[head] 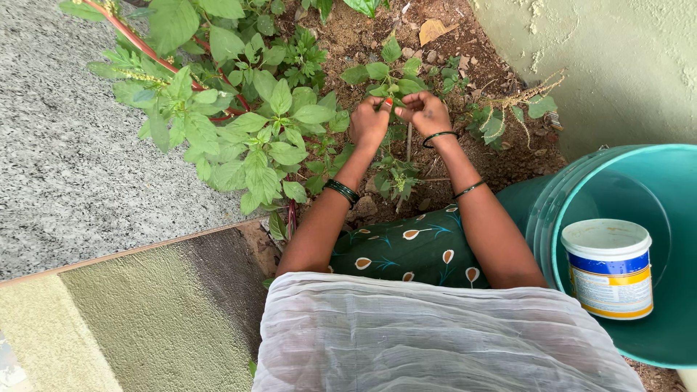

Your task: The person pulls weeds from the soil by hand and using a small wooden stick, placing them into a green bucket.

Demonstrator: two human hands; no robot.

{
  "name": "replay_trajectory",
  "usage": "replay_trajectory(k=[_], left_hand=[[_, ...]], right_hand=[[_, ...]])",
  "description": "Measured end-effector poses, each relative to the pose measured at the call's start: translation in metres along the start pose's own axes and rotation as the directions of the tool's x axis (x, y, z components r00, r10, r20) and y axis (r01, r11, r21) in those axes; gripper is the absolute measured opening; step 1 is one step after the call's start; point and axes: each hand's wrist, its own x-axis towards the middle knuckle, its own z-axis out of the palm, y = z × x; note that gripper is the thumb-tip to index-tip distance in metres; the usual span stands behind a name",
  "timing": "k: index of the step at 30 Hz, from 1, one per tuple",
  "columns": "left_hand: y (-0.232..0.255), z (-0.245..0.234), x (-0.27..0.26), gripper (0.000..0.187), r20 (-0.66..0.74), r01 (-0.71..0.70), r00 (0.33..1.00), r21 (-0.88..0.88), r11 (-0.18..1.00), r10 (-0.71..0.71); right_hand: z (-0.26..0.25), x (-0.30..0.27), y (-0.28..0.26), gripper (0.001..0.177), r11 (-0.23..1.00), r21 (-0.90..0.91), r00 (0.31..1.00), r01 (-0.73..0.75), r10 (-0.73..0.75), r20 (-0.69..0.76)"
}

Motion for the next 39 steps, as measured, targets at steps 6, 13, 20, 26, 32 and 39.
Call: replay_trajectory(k=[6, 13, 20, 26, 32, 39], left_hand=[[-0.002, 0.007, -0.002, 0.021, 0.068, -0.005, 0.998, 0.023, 1.000, 0.003], [-0.005, 0.009, 0.000, 0.022, 0.076, -0.034, 0.997, 0.043, 0.999, 0.030], [-0.006, 0.007, 0.002, 0.018, 0.145, -0.018, 0.989, 0.044, 0.999, 0.012], [-0.008, 0.010, 0.004, 0.018, 0.149, -0.027, 0.989, 0.052, 0.998, 0.019], [-0.012, 0.015, 0.006, 0.019, 0.144, -0.023, 0.989, 0.052, 0.998, 0.015], [-0.014, 0.015, 0.009, 0.021, 0.130, -0.045, 0.991, 0.057, 0.997, 0.037]], right_hand=[[0.002, 0.001, 0.002, 0.018, 0.996, -0.078, 0.995, 0.033, -0.040, -0.094], [-0.001, 0.017, 0.044, 0.015, 0.995, -0.075, 0.991, 0.073, -0.080, -0.104], [0.001, 0.006, 0.017, 0.024, 0.966, -0.246, 0.997, -0.079, 0.073, -0.034], [-0.002, 0.011, 0.033, 0.026, 0.982, -0.134, 0.989, 0.132, -0.140, -0.052], [0.002, 0.013, 0.039, 0.026, 0.951, -0.261, 0.984, -0.168, 0.178, 0.012], [-0.008, 0.007, 0.037, 0.028, 0.955, -0.291, 0.995, -0.053, 0.077, 0.068]])
